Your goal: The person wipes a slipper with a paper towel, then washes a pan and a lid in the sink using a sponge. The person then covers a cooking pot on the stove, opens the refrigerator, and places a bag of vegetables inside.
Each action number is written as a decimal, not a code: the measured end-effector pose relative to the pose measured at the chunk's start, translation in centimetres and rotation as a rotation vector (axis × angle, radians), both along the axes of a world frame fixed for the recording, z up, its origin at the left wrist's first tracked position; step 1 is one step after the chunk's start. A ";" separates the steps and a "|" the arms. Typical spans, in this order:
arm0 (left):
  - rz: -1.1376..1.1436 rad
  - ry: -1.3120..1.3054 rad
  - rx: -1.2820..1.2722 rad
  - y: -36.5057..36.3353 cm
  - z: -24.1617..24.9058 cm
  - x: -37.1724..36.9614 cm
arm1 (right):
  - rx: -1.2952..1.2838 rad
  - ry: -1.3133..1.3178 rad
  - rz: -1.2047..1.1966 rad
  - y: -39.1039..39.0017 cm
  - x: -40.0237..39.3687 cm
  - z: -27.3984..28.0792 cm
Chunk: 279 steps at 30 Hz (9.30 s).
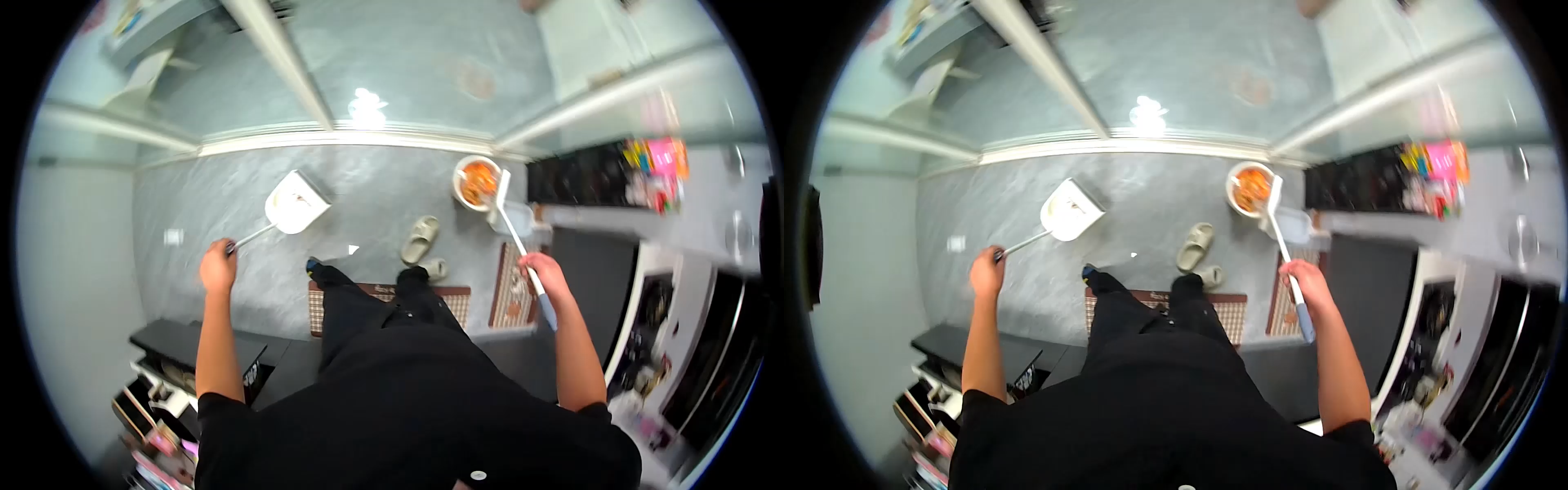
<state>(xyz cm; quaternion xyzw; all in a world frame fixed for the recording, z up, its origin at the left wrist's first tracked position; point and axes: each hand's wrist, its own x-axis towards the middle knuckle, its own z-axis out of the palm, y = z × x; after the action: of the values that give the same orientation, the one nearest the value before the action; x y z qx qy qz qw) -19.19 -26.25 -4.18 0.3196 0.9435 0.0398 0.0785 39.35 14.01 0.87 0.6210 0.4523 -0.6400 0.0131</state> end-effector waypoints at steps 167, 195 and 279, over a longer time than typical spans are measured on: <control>-1.519 -0.577 -0.900 20.0 -20.6 -20.8 | 0.820 -0.960 -1.710 -75.4 -24.2 -1.4; -1.970 -0.245 -0.913 15.7 -5.8 31.8 | -0.796 -1.768 -1.335 -135.9 0.7 9.8; 0.200 -1.461 -0.482 32.6 -71.1 47.6 | 0.088 -0.015 -1.946 -29.7 2.5 -50.7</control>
<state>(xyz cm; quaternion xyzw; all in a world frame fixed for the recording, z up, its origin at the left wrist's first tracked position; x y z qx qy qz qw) 28.41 6.34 -75.31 0.0996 0.6593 0.0411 0.7441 41.85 -15.69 -49.86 0.7272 -0.2351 -0.3495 -0.5420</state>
